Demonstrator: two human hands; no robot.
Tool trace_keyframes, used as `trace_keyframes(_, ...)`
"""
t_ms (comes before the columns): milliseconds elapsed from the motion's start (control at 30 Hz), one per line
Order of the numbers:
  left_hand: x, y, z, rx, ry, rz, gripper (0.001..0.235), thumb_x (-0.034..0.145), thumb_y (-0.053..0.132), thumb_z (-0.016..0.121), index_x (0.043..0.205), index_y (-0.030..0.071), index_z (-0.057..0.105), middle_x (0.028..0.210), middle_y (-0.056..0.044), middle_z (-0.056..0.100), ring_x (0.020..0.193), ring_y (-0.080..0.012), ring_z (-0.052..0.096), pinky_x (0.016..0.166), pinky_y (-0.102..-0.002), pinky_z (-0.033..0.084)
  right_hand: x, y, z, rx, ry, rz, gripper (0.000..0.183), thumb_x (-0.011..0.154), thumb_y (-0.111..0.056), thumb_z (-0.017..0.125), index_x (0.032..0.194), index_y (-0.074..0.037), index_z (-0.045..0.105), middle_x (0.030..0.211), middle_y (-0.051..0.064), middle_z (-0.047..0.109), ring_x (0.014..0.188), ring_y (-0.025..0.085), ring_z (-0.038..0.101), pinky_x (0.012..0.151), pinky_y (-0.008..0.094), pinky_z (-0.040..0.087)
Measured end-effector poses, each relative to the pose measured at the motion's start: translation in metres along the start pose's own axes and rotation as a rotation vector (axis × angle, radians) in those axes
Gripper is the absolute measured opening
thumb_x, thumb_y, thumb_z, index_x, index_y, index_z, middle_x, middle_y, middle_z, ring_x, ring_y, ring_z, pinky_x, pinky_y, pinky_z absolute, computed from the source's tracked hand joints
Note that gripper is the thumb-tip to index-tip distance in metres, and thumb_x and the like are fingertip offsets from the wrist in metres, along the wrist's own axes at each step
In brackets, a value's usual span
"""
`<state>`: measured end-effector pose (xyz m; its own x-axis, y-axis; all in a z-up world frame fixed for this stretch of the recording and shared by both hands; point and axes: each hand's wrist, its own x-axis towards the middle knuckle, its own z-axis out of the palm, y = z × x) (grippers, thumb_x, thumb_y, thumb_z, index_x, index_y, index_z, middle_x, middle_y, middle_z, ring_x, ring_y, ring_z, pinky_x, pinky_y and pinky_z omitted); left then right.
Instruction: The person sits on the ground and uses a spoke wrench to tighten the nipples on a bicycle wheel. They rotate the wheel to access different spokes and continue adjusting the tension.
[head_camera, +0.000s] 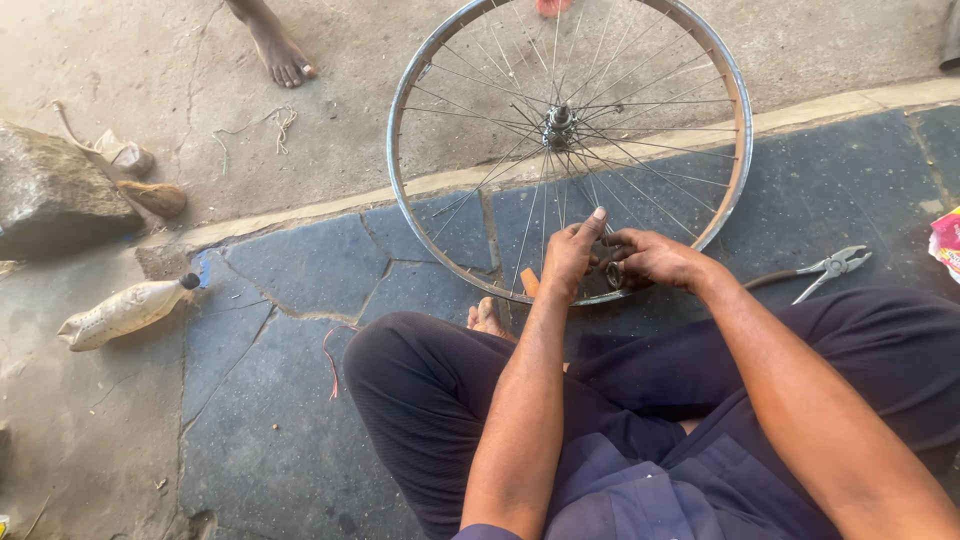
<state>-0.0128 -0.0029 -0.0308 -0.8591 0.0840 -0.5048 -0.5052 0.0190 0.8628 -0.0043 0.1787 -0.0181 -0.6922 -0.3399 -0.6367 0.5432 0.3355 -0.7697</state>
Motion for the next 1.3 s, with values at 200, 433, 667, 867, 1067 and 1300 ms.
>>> trace_keyframes(200, -0.004, 0.002, 0.001, 0.031, 0.006, -0.034, 0.074, 0.086, 0.066, 0.067, 0.116, -0.002, 0.072, 0.089, -0.012, 0.072, 0.067, -0.0132, 0.061, 0.058, -0.029, 0.051, 0.007, -0.004, 0.009, -0.296, 0.070, -0.126, 0.043, 0.090, -0.015, 0.070, 0.128, -0.001, 0.056, 0.110, 0.020, 0.073, 0.090, 0.026, 0.070, 0.076, 0.040, 0.057)
trace_keyframes(433, -0.007, 0.007, 0.005, -0.049, -0.046, -0.016, 0.070, 0.085, 0.064, 0.067, 0.112, -0.001, 0.075, 0.085, -0.009, 0.071, 0.058, -0.0127, 0.054, 0.051, -0.029, 0.047, -0.013, -0.016, 0.045, -0.985, 0.416, 0.024, 0.039, 0.099, -0.027, 0.068, 0.125, -0.001, 0.057, 0.104, 0.022, 0.075, 0.098, 0.037, 0.072, 0.083, 0.048, 0.055)
trace_keyframes(667, -0.012, 0.013, 0.001, -0.048, -0.049, 0.046, 0.064, 0.089, 0.060, 0.067, 0.114, 0.002, 0.074, 0.089, -0.006, 0.070, 0.058, -0.0087, 0.053, 0.052, -0.025, 0.043, 0.009, 0.010, 0.000, -0.007, -0.038, -0.143, 0.063, 0.087, -0.012, 0.063, 0.145, -0.006, 0.041, 0.106, 0.009, 0.073, 0.080, 0.018, 0.066, 0.070, 0.037, 0.055)
trace_keyframes(867, -0.013, 0.017, 0.002, -0.057, -0.052, 0.073, 0.063, 0.088, 0.059, 0.068, 0.115, 0.002, 0.073, 0.096, -0.004, 0.073, 0.057, -0.0083, 0.051, 0.052, -0.025, 0.043, -0.005, -0.013, 0.043, -1.146, 0.406, 0.052, 0.051, 0.097, -0.034, 0.072, 0.132, -0.001, 0.055, 0.097, 0.016, 0.072, 0.089, 0.029, 0.070, 0.077, 0.043, 0.055)
trace_keyframes(1067, -0.009, 0.013, 0.001, -0.046, -0.059, 0.049, 0.067, 0.088, 0.060, 0.067, 0.118, 0.001, 0.073, 0.100, -0.007, 0.073, 0.057, -0.0081, 0.053, 0.051, -0.025, 0.043, 0.019, 0.013, -0.001, -0.436, 0.183, -0.157, 0.028, 0.092, -0.019, 0.069, 0.113, -0.001, 0.071, 0.091, 0.010, 0.076, 0.081, 0.019, 0.072, 0.073, 0.037, 0.058)
trace_keyframes(1300, -0.007, 0.011, 0.000, -0.047, -0.064, 0.041, 0.071, 0.087, 0.063, 0.065, 0.122, 0.001, 0.071, 0.106, -0.007, 0.075, 0.057, -0.0077, 0.055, 0.052, -0.025, 0.045, 0.019, 0.020, -0.006, -0.312, 0.131, -0.064, 0.027, 0.094, -0.012, 0.062, 0.118, -0.001, 0.068, 0.100, 0.012, 0.076, 0.085, 0.021, 0.071, 0.074, 0.037, 0.058)
